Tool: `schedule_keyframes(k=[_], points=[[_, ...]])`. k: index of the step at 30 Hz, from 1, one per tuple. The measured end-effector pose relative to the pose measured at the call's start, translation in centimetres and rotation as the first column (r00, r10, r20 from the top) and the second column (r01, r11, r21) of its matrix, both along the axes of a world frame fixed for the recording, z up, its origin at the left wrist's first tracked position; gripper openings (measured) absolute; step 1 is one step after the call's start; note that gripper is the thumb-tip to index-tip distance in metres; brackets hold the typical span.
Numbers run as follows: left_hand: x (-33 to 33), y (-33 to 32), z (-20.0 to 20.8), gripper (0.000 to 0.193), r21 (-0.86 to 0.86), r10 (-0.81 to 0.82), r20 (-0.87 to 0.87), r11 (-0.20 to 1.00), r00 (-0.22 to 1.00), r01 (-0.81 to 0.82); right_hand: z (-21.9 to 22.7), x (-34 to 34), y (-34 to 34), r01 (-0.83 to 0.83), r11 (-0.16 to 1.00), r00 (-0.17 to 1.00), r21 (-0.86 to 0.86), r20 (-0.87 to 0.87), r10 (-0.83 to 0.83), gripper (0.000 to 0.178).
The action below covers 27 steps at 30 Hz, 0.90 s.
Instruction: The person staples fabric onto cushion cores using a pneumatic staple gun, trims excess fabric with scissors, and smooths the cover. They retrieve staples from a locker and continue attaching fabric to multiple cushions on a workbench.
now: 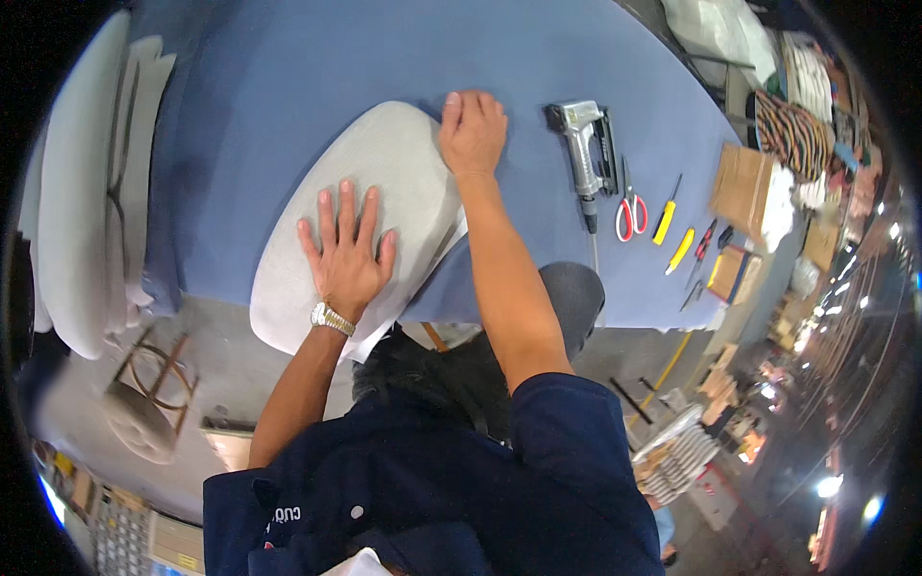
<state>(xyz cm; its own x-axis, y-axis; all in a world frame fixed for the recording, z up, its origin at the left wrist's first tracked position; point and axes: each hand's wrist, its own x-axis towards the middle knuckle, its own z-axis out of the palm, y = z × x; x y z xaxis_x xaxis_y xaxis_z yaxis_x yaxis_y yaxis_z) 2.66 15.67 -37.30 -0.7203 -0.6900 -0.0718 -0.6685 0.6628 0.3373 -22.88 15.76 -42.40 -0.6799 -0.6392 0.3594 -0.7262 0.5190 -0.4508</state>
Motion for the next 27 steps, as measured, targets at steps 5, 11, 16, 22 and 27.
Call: schedule_keyframes(k=[5,11,16,22,27], points=[[0.2,-0.4,0.1,0.063,-0.054,-0.04,-0.002,0.998,0.999,0.04,-0.2,-2.8,0.7,0.093,0.989,0.904,-0.114,0.427,-0.036,0.03],[-0.2,-0.7,-0.4,0.064,-0.146,-0.051,0.003,0.988,0.999,0.051,-1.2,-3.7,4.3,0.004,0.976,0.967,-0.219,0.248,0.052,0.026],[1.3,-1.7,0.0,0.052,0.008,-0.078,-0.24,0.997,0.968,0.082,-1.1,-3.1,5.5,0.065,0.975,0.944,-0.212,0.329,0.008,0.022],[9.0,-6.7,1.1,0.052,0.376,0.496,-0.12,0.824,0.86,-0.423,-0.9,-0.5,7.0,0.081,0.996,0.975,-0.026,0.208,-0.074,0.032],[6.8,-9.6,3.2,0.077,0.416,0.203,0.199,0.868,0.959,-0.27,-0.7,-0.5,6.8,0.109,0.994,0.985,0.003,0.134,-0.109,0.041]])
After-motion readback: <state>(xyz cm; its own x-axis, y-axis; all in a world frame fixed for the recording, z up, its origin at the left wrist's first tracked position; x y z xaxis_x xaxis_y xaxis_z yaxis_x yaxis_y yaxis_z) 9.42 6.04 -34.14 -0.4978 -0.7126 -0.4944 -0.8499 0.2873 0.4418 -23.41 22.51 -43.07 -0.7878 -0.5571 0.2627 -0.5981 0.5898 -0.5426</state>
